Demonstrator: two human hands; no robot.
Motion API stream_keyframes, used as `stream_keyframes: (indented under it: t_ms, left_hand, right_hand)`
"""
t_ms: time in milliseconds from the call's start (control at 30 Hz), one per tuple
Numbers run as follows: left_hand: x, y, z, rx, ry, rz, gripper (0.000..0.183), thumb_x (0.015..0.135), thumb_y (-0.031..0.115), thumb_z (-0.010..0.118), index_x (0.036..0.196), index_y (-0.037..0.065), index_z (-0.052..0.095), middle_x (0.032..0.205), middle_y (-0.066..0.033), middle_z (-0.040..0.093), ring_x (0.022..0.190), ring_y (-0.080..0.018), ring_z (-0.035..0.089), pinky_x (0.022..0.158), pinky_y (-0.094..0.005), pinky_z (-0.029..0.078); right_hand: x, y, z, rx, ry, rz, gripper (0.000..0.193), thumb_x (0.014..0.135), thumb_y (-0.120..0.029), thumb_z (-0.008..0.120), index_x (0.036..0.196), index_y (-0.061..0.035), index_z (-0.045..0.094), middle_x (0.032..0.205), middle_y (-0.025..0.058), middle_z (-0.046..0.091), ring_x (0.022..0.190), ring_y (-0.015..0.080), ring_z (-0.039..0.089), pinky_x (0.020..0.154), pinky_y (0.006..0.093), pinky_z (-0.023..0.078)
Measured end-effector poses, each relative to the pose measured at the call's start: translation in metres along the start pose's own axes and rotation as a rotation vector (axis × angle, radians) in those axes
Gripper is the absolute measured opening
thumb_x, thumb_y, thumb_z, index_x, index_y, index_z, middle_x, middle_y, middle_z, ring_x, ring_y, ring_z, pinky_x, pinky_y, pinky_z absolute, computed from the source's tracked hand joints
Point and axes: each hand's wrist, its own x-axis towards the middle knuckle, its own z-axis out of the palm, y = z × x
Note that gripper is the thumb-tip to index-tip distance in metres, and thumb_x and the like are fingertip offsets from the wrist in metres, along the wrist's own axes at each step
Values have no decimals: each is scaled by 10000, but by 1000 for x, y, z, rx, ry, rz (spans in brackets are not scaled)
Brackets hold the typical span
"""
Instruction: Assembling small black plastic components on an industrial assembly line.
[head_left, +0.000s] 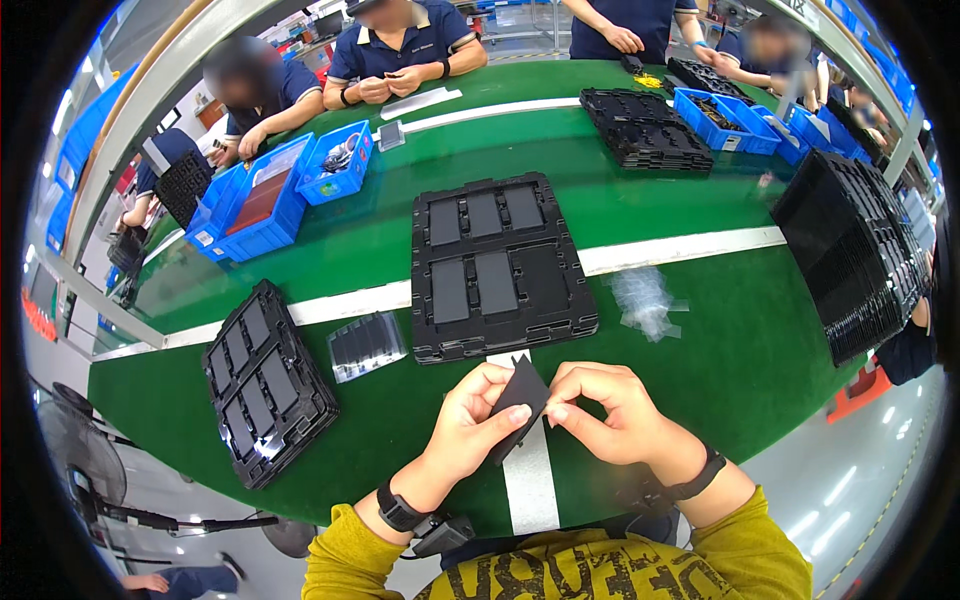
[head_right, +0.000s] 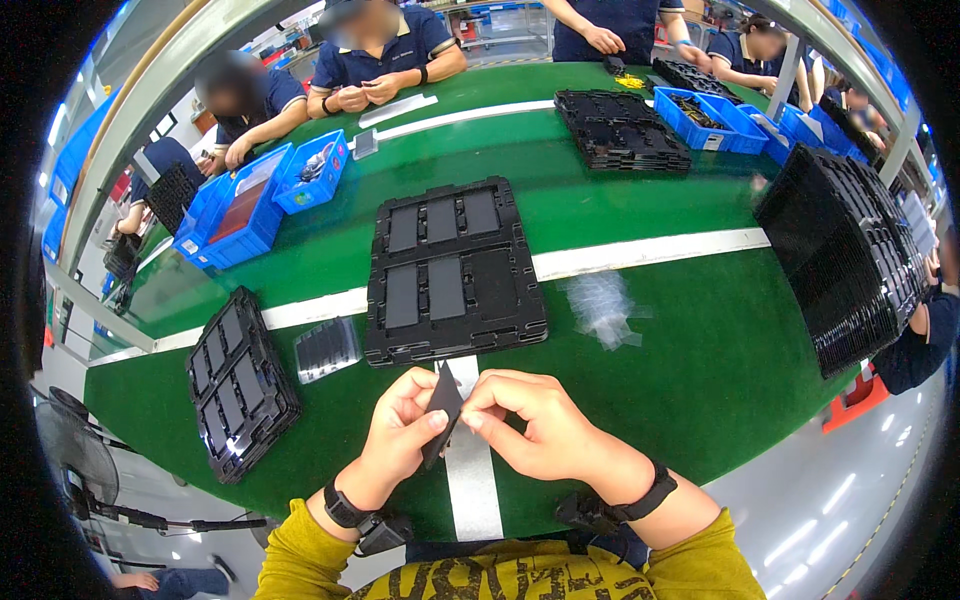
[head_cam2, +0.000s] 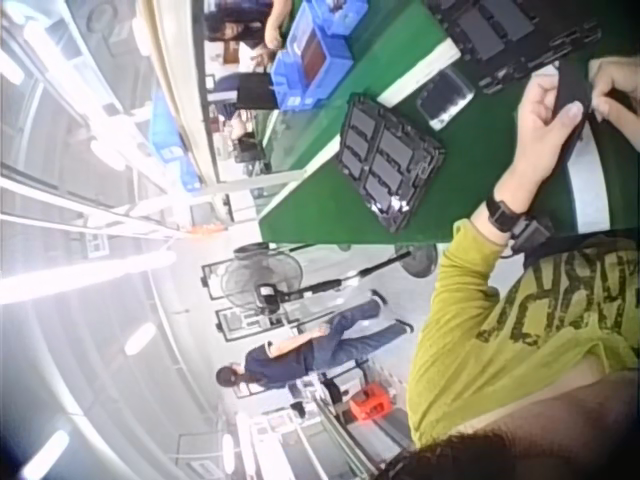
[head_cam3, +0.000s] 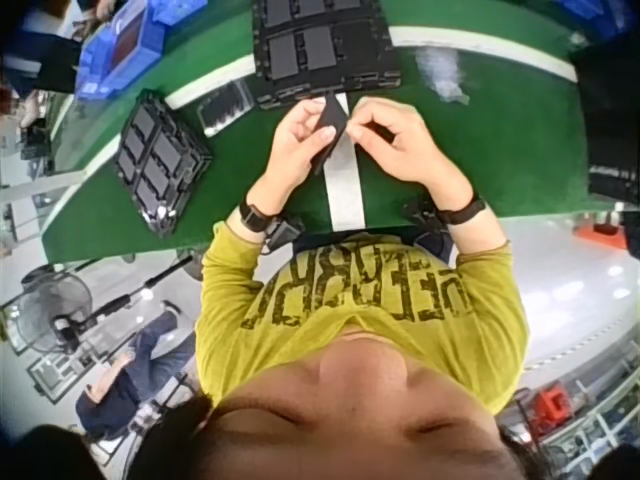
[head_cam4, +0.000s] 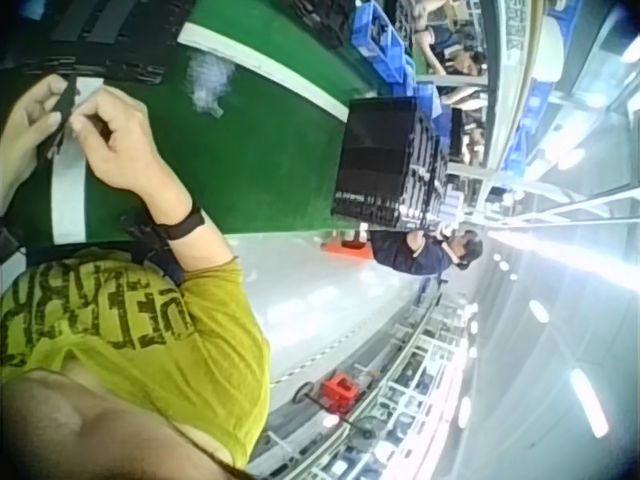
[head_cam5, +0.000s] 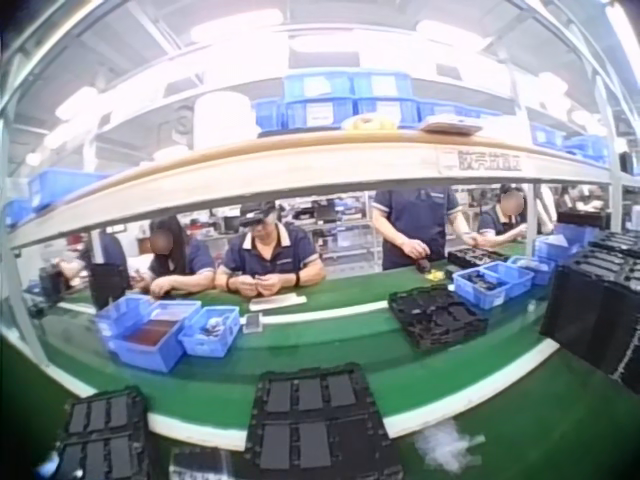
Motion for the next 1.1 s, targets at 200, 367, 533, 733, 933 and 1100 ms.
stream_keyframes:
  t_ms: [200, 367, 533, 733, 933, 1100]
  left_hand:
    - [-5, -2, 8, 108, -96, 8, 264, 786, -16, 625, 993, 24, 466, 937, -54, 578, 889, -90, 545, 775, -242, 444]
    - [-3, 3, 9, 47, -75, 14, 236, 807, -4, 601, 988, 23, 451, 944, -55, 579, 877, -83, 544, 770, -232, 437]
    - [-4, 1, 9, 94, 67, 63, 336, 820, 165, 611, 1058, 22, 422, 815, -85, 562, 577, -92, 535, 483, -210, 452]
    - [-2, -2, 11, 162, 170, 149, 245, 865, 104, 530, 1062, 20, 411, 852, -73, 561, 685, -107, 555, 557, -221, 474]
    - [-2, 0, 11, 172, 151, 111, 215, 862, 52, 511, 1049, 26, 409, 900, -68, 560, 766, -105, 555, 669, -236, 474]
    - [-1, -5, 12, 190, 170, 205, 191, 869, 21, 515, 1018, 14, 396, 954, -93, 582, 841, -95, 554, 724, -227, 463]
  right_hand:
    - [1, 5, 0, -61, 55, -62, 60, 757, 52, 577, 773, -2, 557, 696, 70, 560, 601, 155, 543, 535, 261, 423]
    - [3, 5, 2, -133, 125, -35, 71, 753, 65, 573, 785, 2, 571, 696, 67, 556, 582, 134, 539, 499, 231, 414]
    - [2, 8, 5, -188, 251, -92, 57, 764, 56, 565, 786, 4, 576, 698, 74, 556, 578, 127, 532, 482, 232, 410]
    - [-3, 1, 14, -279, 239, -225, 154, 730, 51, 573, 882, 51, 598, 754, 132, 592, 635, 239, 564, 575, 315, 456]
    - [-3, 3, 9, -253, 249, -221, 148, 720, 53, 578, 868, 42, 591, 743, 128, 591, 611, 233, 560, 539, 302, 446]
    - [-3, 0, 10, -407, 300, -290, 127, 696, 55, 594, 822, 41, 597, 709, 118, 590, 566, 233, 553, 502, 299, 442]
